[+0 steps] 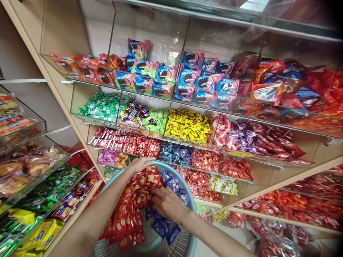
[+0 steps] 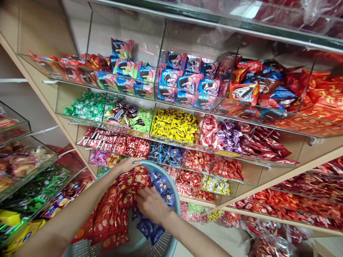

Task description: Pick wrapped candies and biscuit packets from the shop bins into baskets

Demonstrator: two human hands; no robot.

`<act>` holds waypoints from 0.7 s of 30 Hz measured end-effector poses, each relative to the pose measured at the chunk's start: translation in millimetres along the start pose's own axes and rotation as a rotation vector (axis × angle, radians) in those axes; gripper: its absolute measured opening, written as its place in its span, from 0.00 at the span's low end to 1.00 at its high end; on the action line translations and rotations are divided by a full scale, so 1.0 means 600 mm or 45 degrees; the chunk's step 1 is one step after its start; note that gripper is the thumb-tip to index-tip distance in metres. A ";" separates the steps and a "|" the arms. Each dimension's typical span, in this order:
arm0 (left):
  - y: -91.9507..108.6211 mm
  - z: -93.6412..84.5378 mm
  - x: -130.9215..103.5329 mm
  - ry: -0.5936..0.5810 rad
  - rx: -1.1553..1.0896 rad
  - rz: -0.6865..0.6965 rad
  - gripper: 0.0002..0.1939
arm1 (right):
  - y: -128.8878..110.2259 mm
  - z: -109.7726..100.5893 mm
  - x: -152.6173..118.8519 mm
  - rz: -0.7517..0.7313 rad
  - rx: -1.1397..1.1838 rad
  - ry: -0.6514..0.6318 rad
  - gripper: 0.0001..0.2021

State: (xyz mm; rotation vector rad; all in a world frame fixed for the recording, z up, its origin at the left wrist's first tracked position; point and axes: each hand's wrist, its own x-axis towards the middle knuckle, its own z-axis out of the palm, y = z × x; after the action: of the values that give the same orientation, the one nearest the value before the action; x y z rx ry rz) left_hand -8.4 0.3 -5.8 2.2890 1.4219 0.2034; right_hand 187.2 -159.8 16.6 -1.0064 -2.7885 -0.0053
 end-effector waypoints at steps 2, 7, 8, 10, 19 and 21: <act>0.000 0.000 0.000 0.009 -0.007 0.007 0.28 | 0.052 -0.029 0.010 0.162 0.068 0.120 0.11; 0.000 -0.004 -0.002 -0.029 0.003 -0.015 0.28 | 0.215 -0.044 0.004 0.703 0.201 0.374 0.12; 0.000 -0.005 -0.002 -0.030 0.001 -0.010 0.28 | 0.241 -0.039 -0.001 0.809 0.210 0.352 0.12; 0.000 -0.006 -0.004 -0.029 -0.007 0.000 0.27 | 0.281 -0.027 -0.010 0.949 0.212 0.302 0.13; -0.001 -0.008 -0.004 -0.030 -0.069 -0.008 0.27 | 0.319 0.009 0.014 1.047 0.165 0.271 0.15; 0.002 -0.010 -0.005 -0.034 -0.071 -0.011 0.27 | 0.330 0.011 0.025 1.081 0.148 0.283 0.16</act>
State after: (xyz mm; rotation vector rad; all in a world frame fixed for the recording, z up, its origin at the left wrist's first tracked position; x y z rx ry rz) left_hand -11.0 -0.8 0.3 2.2317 1.3954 0.2062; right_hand 299.9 2.8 1.3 -1.9148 -1.9516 0.1429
